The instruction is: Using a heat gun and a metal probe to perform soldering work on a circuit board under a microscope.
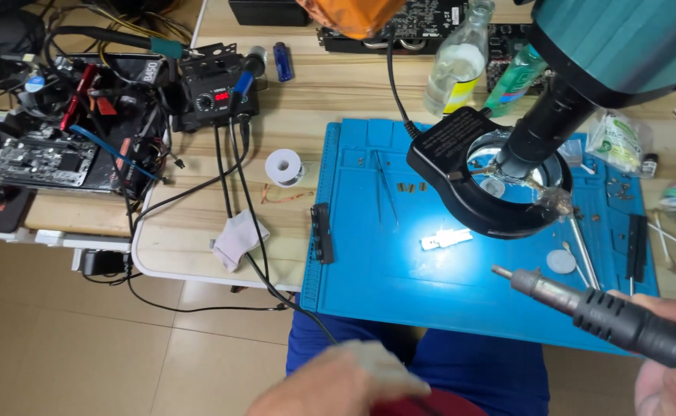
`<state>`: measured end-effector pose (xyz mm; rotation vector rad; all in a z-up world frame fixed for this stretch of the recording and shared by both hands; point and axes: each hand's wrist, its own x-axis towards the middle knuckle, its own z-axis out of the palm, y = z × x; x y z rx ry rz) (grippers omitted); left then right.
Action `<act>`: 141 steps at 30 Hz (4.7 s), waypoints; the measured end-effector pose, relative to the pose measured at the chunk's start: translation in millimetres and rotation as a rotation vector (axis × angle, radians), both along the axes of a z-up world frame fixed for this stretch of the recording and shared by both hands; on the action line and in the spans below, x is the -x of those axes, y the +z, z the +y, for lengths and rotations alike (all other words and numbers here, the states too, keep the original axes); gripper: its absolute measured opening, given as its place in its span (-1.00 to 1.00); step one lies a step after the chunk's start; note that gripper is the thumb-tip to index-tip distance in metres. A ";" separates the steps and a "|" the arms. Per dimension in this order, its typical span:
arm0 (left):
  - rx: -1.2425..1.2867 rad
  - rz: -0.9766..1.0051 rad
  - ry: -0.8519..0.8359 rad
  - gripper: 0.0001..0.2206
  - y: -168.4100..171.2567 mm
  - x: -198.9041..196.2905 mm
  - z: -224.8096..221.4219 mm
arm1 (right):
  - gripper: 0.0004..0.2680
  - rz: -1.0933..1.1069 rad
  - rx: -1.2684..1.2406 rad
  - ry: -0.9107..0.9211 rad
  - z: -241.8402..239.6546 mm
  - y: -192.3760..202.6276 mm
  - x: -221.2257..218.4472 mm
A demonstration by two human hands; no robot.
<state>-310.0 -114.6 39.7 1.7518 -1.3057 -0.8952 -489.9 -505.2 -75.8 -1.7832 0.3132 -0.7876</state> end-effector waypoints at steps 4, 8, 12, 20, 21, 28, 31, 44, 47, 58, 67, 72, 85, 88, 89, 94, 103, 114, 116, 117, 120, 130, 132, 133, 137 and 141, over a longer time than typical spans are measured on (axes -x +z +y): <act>0.092 -0.171 0.283 -0.84 6.2 -52.4 -37.7 | -0.52 0.283 -0.064 -0.056 46.1 92.1 -20.1; -0.042 -0.432 0.433 -0.81 -67.6 -86.6 -74.7 | -0.61 0.622 0.269 -0.200 75.6 137.3 -51.6; -0.005 -0.537 0.574 -0.60 -109.1 -97.6 -102.3 | -0.63 -0.036 0.433 -0.066 49.9 90.3 -71.4; 0.149 -0.499 0.680 -0.91 -125.1 -100.1 -112.3 | -0.63 -0.122 0.412 0.026 59.8 100.0 -95.5; 0.145 -0.476 0.677 -0.91 -124.4 -101.3 -111.8 | -0.64 -0.130 0.456 -0.003 58.9 99.5 -99.5; 0.150 -0.441 0.662 -0.94 -120.0 -102.6 -109.2 | -0.64 -0.110 0.276 0.087 74.0 95.4 -110.6; 0.149 -0.422 0.650 -0.90 -123.0 -101.8 -107.2 | -0.61 -0.183 0.505 0.034 64.5 93.8 -120.5; 0.040 -0.428 0.644 -0.75 -117.6 -101.6 -107.8 | -0.61 -0.236 0.458 0.095 76.5 94.9 -129.1; 0.100 -0.437 0.670 -0.88 -120.4 -101.3 -107.0 | -0.62 -0.231 0.474 0.069 70.2 89.9 -127.5; 0.126 -0.429 0.641 -0.87 -112.3 -100.6 -104.9 | -0.62 -0.249 0.508 0.025 77.1 103.0 -131.2; 0.124 -0.440 0.669 -0.88 -118.5 -101.5 -105.2 | -0.66 -0.217 0.499 0.017 70.3 100.2 -124.8; 0.113 -0.436 0.666 -0.86 -116.1 -101.3 -106.2 | -0.69 -0.172 0.450 0.062 66.5 91.2 -118.4; 0.106 -0.402 0.678 -0.88 -116.3 -100.9 -104.6 | -0.64 -0.149 0.627 -0.007 74.9 107.5 -131.8; 0.099 -0.398 0.675 -0.87 -114.2 -100.3 -105.3 | -0.65 -0.136 0.598 0.056 82.0 109.7 -132.7; 0.095 -0.397 0.674 -0.87 -114.5 -100.8 -105.8 | -0.65 -0.134 0.594 0.056 79.2 107.6 -132.3; 0.087 -0.406 0.675 -0.88 -115.3 -101.9 -106.0 | -0.67 -0.136 0.612 0.032 79.5 109.9 -134.2; 0.072 -0.395 0.670 -0.88 -113.3 -101.4 -105.0 | -0.69 -0.177 0.569 0.061 77.4 103.1 -129.4; 0.081 -0.399 0.675 -0.89 -114.9 -101.2 -105.5 | -0.69 -0.138 0.509 0.052 78.8 107.8 -125.5; 0.070 -0.397 0.680 -0.89 -117.6 -101.2 -107.6 | -0.70 -0.136 0.502 0.075 78.0 110.0 -124.1; 0.092 -0.416 0.681 -0.89 -120.4 -100.9 -108.8 | -0.72 -0.133 0.519 0.054 76.8 110.6 -122.5; 0.126 -0.446 0.702 -0.87 -126.5 -102.4 -107.0 | -0.72 -0.134 0.517 0.036 77.1 105.8 -121.2; 0.149 -0.404 0.675 -0.83 -119.0 -100.0 -103.3 | -0.62 -0.126 0.604 0.088 73.8 97.4 -114.6; 0.137 -0.398 0.675 -0.83 -120.6 -100.2 -104.6 | -0.64 -0.081 0.596 0.085 80.2 108.2 -111.7; 0.128 -0.392 0.671 -0.83 -121.3 -100.4 -104.3 | -0.64 -0.037 0.590 0.078 84.1 113.7 -110.5; 0.103 -0.358 0.669 -0.81 -120.1 -99.9 -103.2 | -0.56 -0.015 0.593 0.037 73.9 93.8 -90.4; 0.113 -0.371 0.667 -0.83 -118.9 -99.8 -101.5 | -0.52 0.103 0.722 -0.086 70.2 78.7 -74.4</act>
